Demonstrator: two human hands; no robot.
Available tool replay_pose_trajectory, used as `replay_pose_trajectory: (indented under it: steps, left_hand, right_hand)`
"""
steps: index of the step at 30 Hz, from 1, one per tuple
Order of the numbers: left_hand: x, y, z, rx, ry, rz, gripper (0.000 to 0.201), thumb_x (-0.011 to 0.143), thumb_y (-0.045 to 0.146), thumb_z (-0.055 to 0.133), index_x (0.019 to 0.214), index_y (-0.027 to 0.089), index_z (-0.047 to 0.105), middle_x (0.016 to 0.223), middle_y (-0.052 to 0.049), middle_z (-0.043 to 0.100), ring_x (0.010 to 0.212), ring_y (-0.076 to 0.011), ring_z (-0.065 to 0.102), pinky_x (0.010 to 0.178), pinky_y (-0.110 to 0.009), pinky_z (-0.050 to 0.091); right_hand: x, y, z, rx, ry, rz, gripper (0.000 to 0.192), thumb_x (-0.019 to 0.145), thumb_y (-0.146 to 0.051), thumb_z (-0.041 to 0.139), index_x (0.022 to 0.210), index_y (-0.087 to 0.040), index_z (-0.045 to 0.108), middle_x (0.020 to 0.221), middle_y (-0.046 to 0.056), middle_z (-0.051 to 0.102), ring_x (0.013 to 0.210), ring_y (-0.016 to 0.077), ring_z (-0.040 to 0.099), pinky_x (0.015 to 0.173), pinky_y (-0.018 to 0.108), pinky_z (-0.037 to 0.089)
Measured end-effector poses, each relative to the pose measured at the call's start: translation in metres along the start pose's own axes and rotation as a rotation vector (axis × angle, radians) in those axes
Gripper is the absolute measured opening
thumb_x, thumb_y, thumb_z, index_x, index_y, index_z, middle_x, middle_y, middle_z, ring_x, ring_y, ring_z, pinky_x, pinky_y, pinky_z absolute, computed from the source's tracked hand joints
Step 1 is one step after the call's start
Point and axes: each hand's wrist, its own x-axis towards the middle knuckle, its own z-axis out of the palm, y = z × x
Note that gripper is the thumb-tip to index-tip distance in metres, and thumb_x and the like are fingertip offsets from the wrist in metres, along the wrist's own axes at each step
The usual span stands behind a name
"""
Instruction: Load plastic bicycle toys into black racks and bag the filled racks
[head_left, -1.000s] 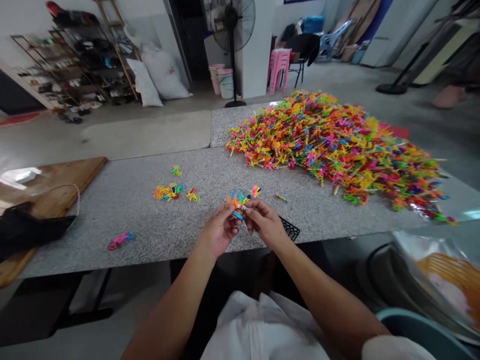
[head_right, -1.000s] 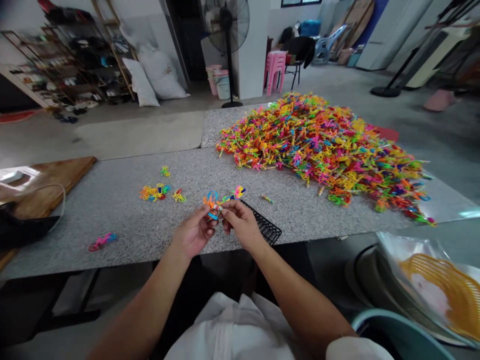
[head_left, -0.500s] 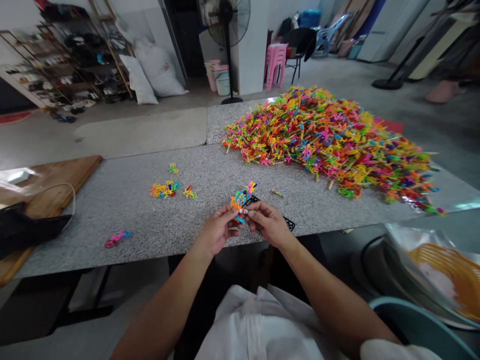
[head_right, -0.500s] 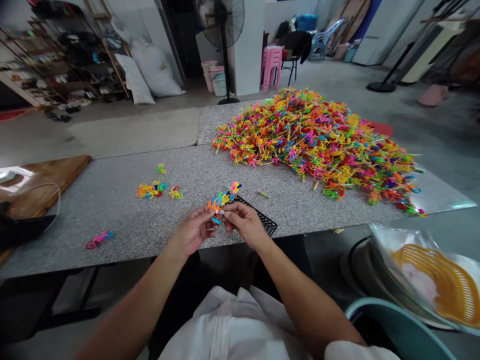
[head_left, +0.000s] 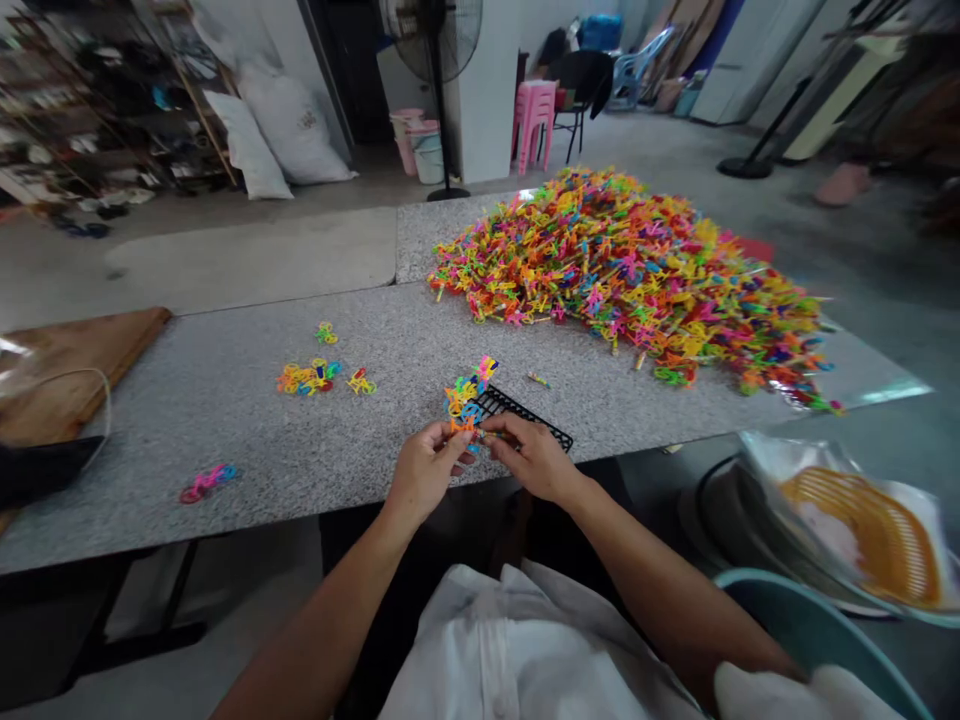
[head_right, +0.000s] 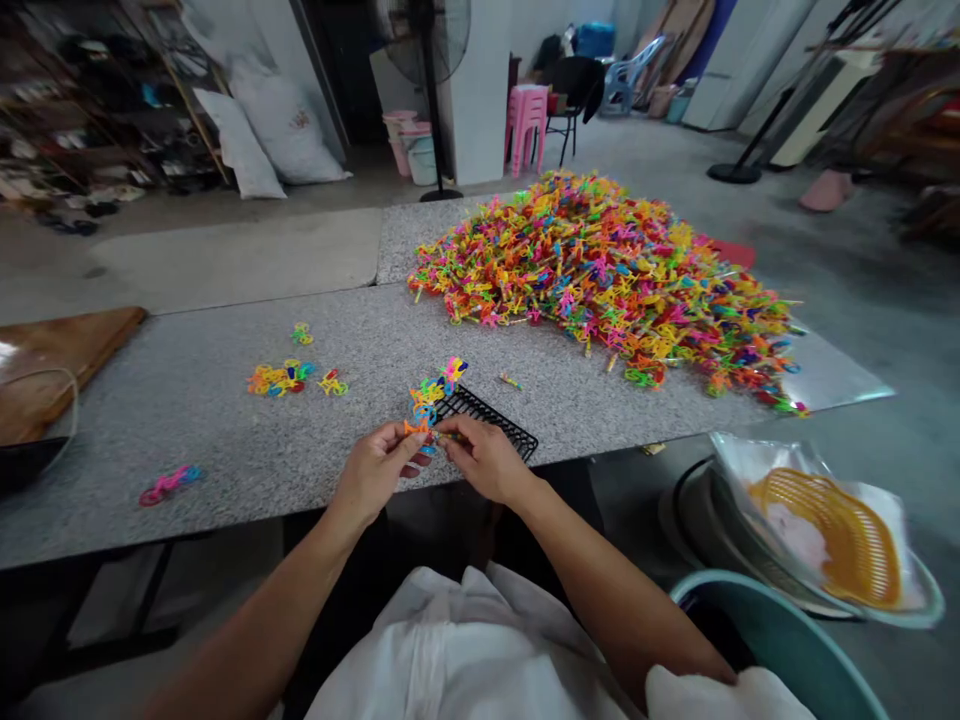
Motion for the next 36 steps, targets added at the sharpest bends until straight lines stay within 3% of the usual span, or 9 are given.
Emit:
replay_pose_trajectory:
  steps: [4,7,12,18,20,23,26,31,36]
  left_hand:
    - [0.004,-0.01,0.005,0.035,-0.075,-0.007,0.051,0.077,0.065,0.084,0.094,0.018,0.073,0.075,-0.001,0.072,0.066,-0.0159,0.069,0.059,-0.025,0.054]
    - [0.004,-0.021,0.009,0.087,-0.108,-0.012,0.051,0.078,0.064,0.083,0.099,0.019,0.074,0.075,-0.002,0.072,0.065,-0.0164,0.067,0.057,-0.026,0.054]
    - [0.004,-0.04,0.009,-0.017,-0.053,-0.012,0.061,0.073,0.057,0.09,0.118,0.019,0.073,0.121,-0.011,0.079,0.093,-0.0223,0.075,0.071,-0.031,0.062]
    - [0.012,-0.055,0.002,-0.055,-0.098,-0.029,0.06,0.081,0.06,0.084,0.122,0.017,0.074,0.111,-0.011,0.08,0.088,-0.022,0.076,0.074,-0.033,0.062]
    - [0.019,-0.063,-0.004,-0.006,-0.042,0.018,0.054,0.086,0.059,0.08,0.12,0.018,0.075,0.108,-0.011,0.08,0.086,-0.0219,0.076,0.075,-0.033,0.062]
    - [0.037,-0.076,-0.017,0.151,0.179,0.095,0.039,0.091,0.046,0.076,0.118,0.018,0.076,0.109,-0.012,0.08,0.092,-0.0225,0.076,0.08,-0.034,0.063]
    - [0.06,-0.083,-0.026,0.206,0.261,0.077,0.043,0.093,0.028,0.072,0.133,0.015,0.071,0.126,-0.016,0.078,0.094,-0.0217,0.077,0.077,-0.032,0.064]
    - [0.091,-0.072,-0.025,0.158,0.12,0.032,0.06,0.092,0.018,0.07,0.152,0.02,0.064,0.153,-0.017,0.067,0.096,-0.0224,0.08,0.069,-0.03,0.064]
    - [0.102,-0.064,-0.022,0.335,-0.024,-0.004,0.053,0.094,0.013,0.064,0.145,0.025,0.072,0.114,-0.007,0.083,0.087,-0.0209,0.079,0.063,-0.024,0.058]
  right_hand:
    - [-0.012,0.019,-0.003,-0.187,-0.024,-0.133,0.018,0.109,-0.032,0.064,0.119,-0.023,0.076,0.111,0.01,0.077,0.103,0.0231,0.073,0.094,0.037,0.058]
    - [-0.022,0.03,-0.002,-0.219,-0.02,-0.118,0.012,0.105,-0.032,0.069,0.108,-0.022,0.077,0.103,0.009,0.074,0.095,0.022,0.07,0.087,0.034,0.057]
    - [-0.027,0.038,0.004,-0.104,0.085,0.24,0.018,0.097,-0.037,0.074,0.09,-0.021,0.073,0.079,0.0,0.068,0.072,0.0162,0.06,0.067,0.027,0.047]
    - [-0.022,0.039,0.005,0.112,0.133,0.421,0.033,0.089,-0.054,0.073,0.092,-0.02,0.074,0.073,-0.002,0.067,0.063,0.0149,0.055,0.059,0.027,0.042]
    - [-0.017,0.041,0.004,0.14,0.185,0.463,0.034,0.09,-0.055,0.071,0.09,-0.021,0.072,0.068,-0.002,0.065,0.056,0.0143,0.053,0.055,0.027,0.042]
    - [-0.003,0.046,0.006,0.133,0.288,0.568,0.027,0.091,-0.049,0.069,0.085,-0.023,0.065,0.06,-0.004,0.061,0.049,0.0147,0.053,0.051,0.027,0.041]
    - [0.015,0.047,0.019,0.098,0.276,0.621,0.02,0.093,-0.041,0.069,0.087,-0.023,0.066,0.062,-0.003,0.065,0.053,0.017,0.062,0.053,0.026,0.045]
    - [0.039,0.045,0.048,-0.215,0.193,0.535,0.017,0.101,-0.035,0.066,0.098,-0.021,0.075,0.083,0.004,0.08,0.078,0.0217,0.075,0.073,0.028,0.05]
    - [0.048,0.047,0.059,-0.483,0.138,0.564,0.021,0.106,-0.031,0.063,0.112,-0.018,0.078,0.106,0.011,0.084,0.097,0.0255,0.078,0.081,0.029,0.049]
